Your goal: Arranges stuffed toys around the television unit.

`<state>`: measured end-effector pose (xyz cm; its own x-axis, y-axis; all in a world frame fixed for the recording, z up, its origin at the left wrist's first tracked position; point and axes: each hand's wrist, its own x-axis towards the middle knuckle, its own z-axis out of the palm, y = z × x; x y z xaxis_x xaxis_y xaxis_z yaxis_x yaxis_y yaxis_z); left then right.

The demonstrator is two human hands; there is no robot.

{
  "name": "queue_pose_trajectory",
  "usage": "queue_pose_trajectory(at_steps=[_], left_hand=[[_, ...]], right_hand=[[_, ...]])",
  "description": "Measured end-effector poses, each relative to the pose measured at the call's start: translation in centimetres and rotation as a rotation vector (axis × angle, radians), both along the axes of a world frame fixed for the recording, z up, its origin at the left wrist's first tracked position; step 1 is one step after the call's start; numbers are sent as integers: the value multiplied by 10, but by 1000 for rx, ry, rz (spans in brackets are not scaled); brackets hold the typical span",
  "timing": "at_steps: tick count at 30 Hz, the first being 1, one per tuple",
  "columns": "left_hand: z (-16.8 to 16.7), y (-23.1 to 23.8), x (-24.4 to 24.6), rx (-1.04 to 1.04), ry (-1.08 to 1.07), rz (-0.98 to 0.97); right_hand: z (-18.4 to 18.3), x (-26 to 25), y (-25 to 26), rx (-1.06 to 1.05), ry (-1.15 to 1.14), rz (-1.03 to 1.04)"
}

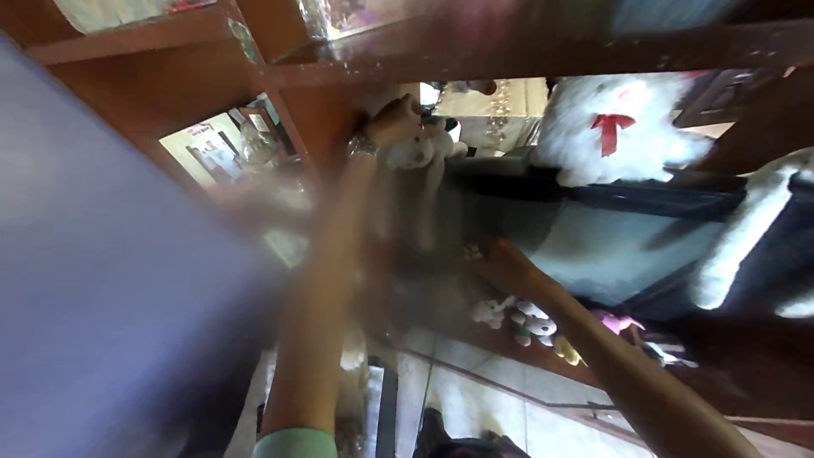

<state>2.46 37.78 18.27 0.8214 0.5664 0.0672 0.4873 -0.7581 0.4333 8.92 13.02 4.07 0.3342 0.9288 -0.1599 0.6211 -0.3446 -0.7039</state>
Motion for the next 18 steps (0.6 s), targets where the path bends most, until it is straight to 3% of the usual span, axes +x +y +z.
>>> queue_pose_trajectory(at_steps=[5, 13, 18], left_hand=[[-18, 6, -6, -35, -153, 54], [-23, 21, 2, -41, -179, -53], [-26, 18, 3, -97, -249, 8]], right_hand=[[-12, 8, -7, -3, 74, -40], [-19, 1, -3, 34, 178, -32], [-18, 3, -3, 70, 245, -56]])
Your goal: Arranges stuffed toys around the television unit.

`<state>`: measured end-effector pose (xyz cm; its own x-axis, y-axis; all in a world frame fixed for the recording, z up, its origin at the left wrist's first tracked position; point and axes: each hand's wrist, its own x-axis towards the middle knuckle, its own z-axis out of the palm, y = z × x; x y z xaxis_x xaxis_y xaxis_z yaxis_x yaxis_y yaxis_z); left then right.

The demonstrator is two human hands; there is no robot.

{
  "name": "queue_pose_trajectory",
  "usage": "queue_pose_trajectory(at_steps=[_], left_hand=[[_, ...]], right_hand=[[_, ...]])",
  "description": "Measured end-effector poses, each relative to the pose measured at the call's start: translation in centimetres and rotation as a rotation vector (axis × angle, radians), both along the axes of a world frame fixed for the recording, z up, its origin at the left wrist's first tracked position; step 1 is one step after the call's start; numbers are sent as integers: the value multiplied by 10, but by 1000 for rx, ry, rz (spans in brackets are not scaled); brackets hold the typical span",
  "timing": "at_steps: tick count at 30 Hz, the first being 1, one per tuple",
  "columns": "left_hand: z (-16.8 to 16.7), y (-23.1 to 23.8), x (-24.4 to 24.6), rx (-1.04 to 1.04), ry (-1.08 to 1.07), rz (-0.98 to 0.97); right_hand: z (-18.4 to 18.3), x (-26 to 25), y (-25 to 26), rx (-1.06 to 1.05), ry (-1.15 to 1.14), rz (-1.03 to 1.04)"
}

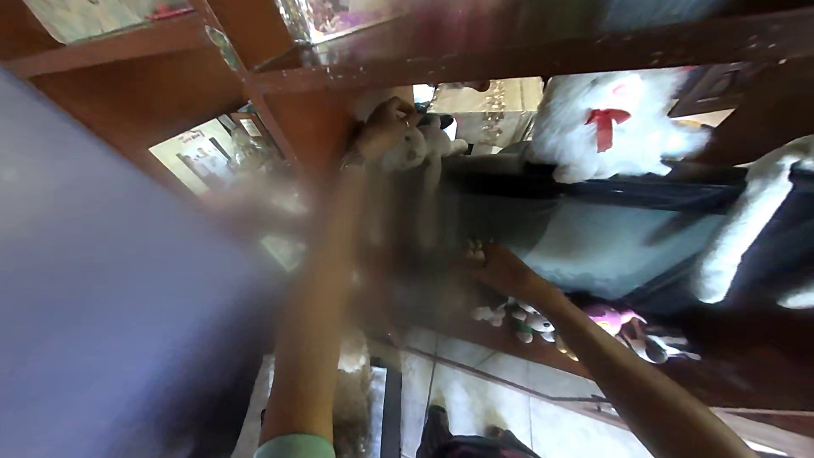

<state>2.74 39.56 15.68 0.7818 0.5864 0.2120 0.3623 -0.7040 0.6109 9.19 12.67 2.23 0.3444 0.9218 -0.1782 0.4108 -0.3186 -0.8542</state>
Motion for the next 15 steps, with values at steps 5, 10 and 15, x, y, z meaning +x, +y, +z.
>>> queue_pose_trajectory(at_steps=[5, 10, 15], left_hand=[[-3, -24, -15, 2, -226, 108], [-61, -106, -76, 216, -566, 267], [-132, -111, -66, 116, -512, 334]], right_hand=[[-7, 7, 0, 75, 4, -137], [-17, 12, -6, 93, -17, -159], [-10, 3, 14, 72, -104, -216]])
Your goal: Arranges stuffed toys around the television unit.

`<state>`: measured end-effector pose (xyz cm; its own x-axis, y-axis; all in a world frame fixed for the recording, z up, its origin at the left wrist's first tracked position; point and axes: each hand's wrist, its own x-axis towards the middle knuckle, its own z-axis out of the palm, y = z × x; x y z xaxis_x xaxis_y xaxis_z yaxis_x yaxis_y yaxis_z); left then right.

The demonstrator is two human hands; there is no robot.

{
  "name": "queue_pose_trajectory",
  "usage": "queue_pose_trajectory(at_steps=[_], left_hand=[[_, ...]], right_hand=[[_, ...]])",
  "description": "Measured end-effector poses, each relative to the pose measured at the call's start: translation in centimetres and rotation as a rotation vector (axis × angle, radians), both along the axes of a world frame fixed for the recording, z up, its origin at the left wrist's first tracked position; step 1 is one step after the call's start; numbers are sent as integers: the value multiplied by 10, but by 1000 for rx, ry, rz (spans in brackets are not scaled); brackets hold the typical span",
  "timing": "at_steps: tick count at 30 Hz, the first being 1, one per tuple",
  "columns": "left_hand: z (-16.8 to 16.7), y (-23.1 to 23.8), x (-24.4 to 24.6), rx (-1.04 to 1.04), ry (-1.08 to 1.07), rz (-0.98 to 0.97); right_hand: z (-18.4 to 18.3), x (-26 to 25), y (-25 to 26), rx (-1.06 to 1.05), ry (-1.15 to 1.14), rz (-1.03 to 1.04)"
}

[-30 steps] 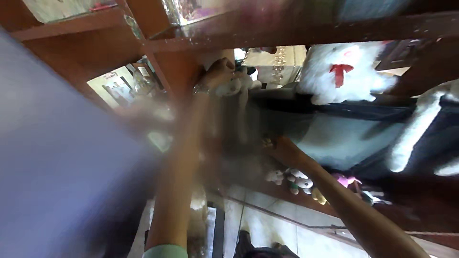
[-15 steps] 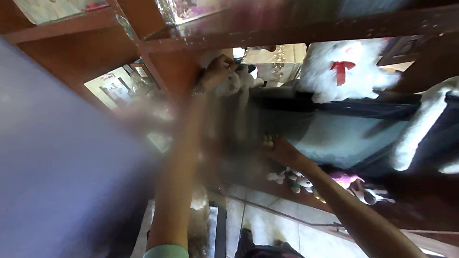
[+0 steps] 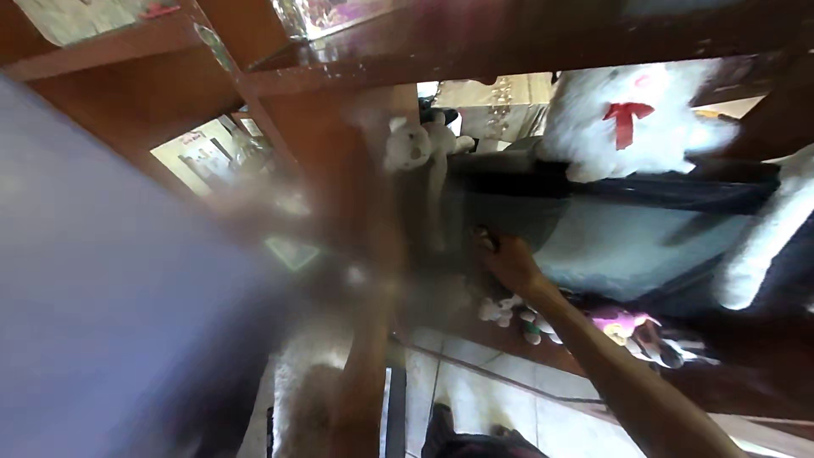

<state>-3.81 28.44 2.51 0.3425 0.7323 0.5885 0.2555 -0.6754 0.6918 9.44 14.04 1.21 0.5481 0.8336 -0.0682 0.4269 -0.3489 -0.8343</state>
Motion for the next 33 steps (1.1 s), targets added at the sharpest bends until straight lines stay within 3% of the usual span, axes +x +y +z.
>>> queue_pose_trajectory(at_steps=[2, 5, 16, 23, 29, 33], left_hand=[[-3, -3, 8, -68, 64, 15], [-32, 0, 6, -152, 158, 68], [-83, 13, 6, -274, 89, 101], [-96, 11, 5, -316, 80, 152], [-93, 9, -6, -613, -83, -28], [-78, 6, -15, -908, -157, -126]], right_hand=[[4, -5, 18, -25, -58, -2], [8, -10, 41, -133, -100, 45], [1, -19, 66, -307, -273, -2], [-26, -12, 83, -220, -129, -22], [-38, -10, 83, -230, -91, 9], [-58, -8, 86, -103, 8, 32]])
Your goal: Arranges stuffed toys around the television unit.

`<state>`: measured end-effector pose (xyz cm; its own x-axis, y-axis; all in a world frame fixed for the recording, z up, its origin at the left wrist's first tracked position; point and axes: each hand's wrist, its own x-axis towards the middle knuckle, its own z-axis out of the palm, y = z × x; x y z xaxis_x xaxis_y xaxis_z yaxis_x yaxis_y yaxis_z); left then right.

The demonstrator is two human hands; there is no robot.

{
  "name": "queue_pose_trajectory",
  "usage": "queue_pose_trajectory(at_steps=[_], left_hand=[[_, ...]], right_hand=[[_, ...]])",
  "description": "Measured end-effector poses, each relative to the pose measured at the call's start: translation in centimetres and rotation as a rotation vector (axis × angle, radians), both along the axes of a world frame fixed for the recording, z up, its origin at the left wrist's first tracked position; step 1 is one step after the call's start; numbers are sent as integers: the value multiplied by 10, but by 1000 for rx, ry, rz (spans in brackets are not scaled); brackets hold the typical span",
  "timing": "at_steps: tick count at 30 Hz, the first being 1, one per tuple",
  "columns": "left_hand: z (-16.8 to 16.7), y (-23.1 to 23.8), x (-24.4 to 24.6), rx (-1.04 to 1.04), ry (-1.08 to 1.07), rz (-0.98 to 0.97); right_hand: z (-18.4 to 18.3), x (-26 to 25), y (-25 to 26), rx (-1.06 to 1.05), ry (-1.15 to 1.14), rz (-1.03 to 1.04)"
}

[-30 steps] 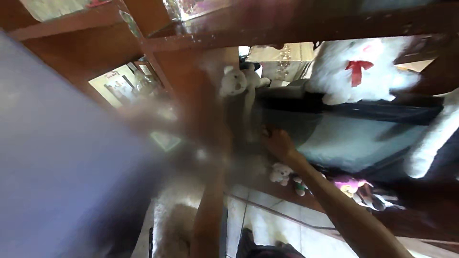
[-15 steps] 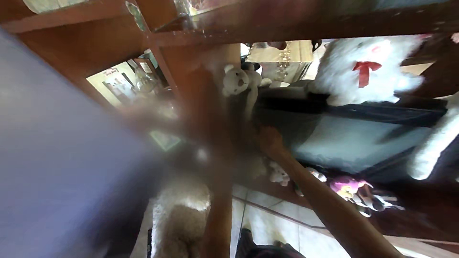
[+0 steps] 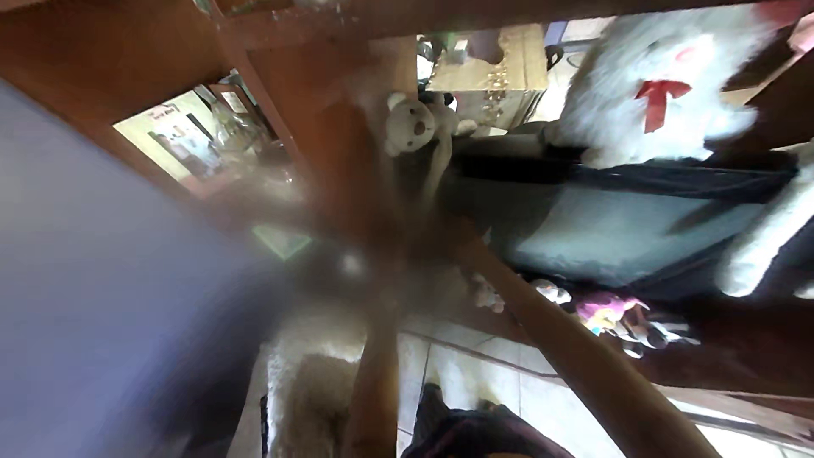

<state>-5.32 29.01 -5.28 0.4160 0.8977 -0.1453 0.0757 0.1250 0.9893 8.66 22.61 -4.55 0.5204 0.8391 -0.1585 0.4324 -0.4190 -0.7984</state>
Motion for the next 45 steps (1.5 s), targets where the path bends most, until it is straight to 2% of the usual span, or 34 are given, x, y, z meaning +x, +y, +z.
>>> queue_pose_trajectory(at_steps=[4, 7, 10, 13, 16, 21, 27, 31, 33, 40, 45], left_hand=[[-8, 12, -9, -49, -4, -88], [3, 10, -10, -86, 30, -130], [-2, 11, -9, -91, -11, -145], [1, 10, -8, -191, -131, -161], [5, 10, -8, -305, -196, -200], [7, 6, -1, -385, -263, -164], [-37, 18, -7, -300, -334, -150], [-33, 17, -11, -300, -327, -128], [-30, 15, -12, -309, -312, -115], [-31, 14, -13, -119, -155, -100], [-4, 4, -8, -29, 52, -122]], right_hand=[[-10, -2, -2, 144, 164, -3], [-7, -5, -3, 193, 195, 16], [-3, -5, -3, 150, 149, 18], [-3, -1, -3, 98, 130, 34], [-6, 1, -10, 123, 221, 40], [-4, -1, -18, 118, 381, -97], [-5, -6, -23, 146, 584, -127], [-7, -7, -20, 230, 800, -114], [-7, -8, -18, 266, 838, -108], [-10, -10, -9, 227, 791, -134], [-7, -18, -16, 221, 755, -189]])
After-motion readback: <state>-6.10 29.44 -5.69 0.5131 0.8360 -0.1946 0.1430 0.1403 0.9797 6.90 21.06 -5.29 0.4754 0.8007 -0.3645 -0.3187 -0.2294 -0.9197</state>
